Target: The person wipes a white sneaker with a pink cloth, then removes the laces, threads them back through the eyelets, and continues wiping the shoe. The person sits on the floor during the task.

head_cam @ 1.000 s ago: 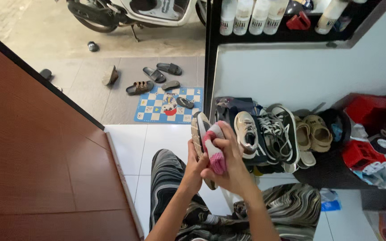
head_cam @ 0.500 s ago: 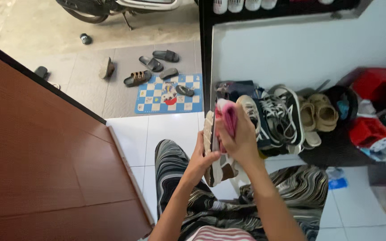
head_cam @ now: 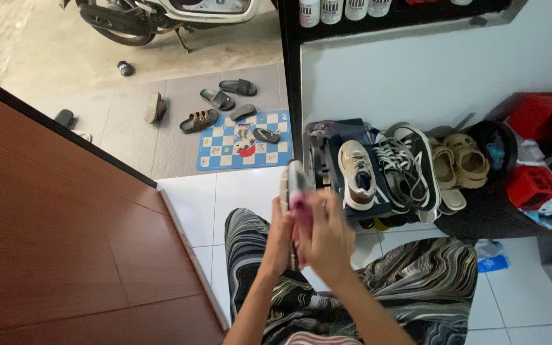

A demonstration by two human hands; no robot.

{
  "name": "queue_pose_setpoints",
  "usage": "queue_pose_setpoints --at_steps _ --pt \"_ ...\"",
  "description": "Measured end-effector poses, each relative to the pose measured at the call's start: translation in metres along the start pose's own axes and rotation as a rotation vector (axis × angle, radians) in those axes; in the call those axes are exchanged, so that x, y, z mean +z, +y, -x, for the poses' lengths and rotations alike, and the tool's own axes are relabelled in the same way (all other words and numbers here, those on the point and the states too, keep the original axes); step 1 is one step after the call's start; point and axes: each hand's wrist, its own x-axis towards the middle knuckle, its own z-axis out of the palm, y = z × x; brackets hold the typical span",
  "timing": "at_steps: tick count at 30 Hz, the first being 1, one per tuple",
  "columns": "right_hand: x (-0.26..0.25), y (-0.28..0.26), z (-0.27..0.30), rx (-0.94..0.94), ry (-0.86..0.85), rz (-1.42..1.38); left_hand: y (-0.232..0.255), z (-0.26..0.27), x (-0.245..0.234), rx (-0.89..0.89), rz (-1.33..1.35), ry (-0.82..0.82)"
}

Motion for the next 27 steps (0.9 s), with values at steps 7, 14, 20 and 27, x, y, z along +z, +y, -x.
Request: queue_pose_setpoints --at_steps 7,14,20,27 --pt "0.005 0.035 -0.058 0.082 0.146 -0.042 0.0 0.009 0.03 0.068 -0.149 -0.07" --pt "-0.016 -0.003 0.005 0.117 -0.02 0.096 0.018 -0.006 0.015 0.068 -0.166 0.064" --pt "-0.022 0.028 -0.031 0.224 0.004 0.14 -0.002 0.0 0.041 -0.054 0.004 -0.129" --pt "-0.037 0.027 -0.046 0.209 0.086 0.074 0.014 0.01 0.045 0.095 -0.171 -0.112"
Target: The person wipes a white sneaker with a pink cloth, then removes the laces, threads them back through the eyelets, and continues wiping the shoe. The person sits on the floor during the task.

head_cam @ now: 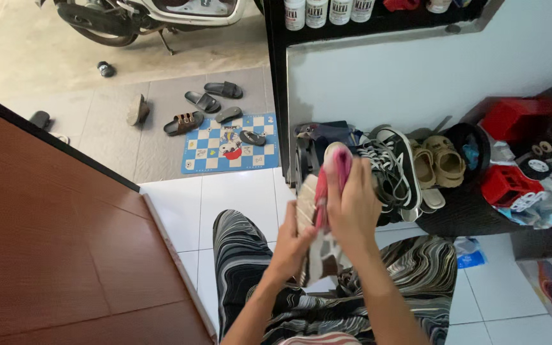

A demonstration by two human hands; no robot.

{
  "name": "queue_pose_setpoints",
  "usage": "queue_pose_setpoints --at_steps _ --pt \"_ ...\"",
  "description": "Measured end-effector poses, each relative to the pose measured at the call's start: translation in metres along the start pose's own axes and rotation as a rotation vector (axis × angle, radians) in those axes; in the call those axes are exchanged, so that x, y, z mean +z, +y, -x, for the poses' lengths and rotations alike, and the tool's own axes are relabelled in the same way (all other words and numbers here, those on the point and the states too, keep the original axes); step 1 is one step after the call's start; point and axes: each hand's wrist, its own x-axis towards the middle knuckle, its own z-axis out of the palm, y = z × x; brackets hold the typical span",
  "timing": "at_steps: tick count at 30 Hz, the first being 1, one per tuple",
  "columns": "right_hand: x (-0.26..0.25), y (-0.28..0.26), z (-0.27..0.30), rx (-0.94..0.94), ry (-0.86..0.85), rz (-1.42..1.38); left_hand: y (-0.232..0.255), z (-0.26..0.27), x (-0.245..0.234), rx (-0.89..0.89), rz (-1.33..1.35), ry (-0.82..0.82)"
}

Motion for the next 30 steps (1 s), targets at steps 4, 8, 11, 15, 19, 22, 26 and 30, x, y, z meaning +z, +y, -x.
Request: queue_pose_setpoints --at_steps 4,8,11,15,19,22,26,30 --pt "-0.018 -0.03 0.061 -0.018 -0.182 0.105 0.018 -0.016 -0.014 -0.067 0.086 0.095" --pt "-0.014 -0.026 0.044 0.0 -0.14 0.072 0.025 -0.022 -0.014 0.041 -0.146 0.037" --pt "-0.004 -0.016 -0.003 -0.086 0.052 -0.012 0.022 -0.014 -0.003 0.007 -0.066 -0.026" --pt "0.002 -0.015 -0.028 -0.024 -0.024 0.014 0.018 -0.007 0.001 -0.008 -0.178 0.014" --pt "0.008 -0.031 0.03 0.206 -0.203 0.047 0.016 -0.016 -0.021 -0.155 0.068 0.131" --pt "0.003 -0.039 0.075 -0.162 -0.129 0.086 0.014 -0.023 -0.036 0.003 0.242 0.155" --pt "0.001 -0.036 0.06 -0.056 -0.152 0.05 0.001 -0.028 -0.031 0.059 0.086 0.128" --pt "0.008 -0.024 -0.008 -0.094 0.043 -0.006 -0.011 -0.015 -0.01 -0.105 -0.055 0.084"
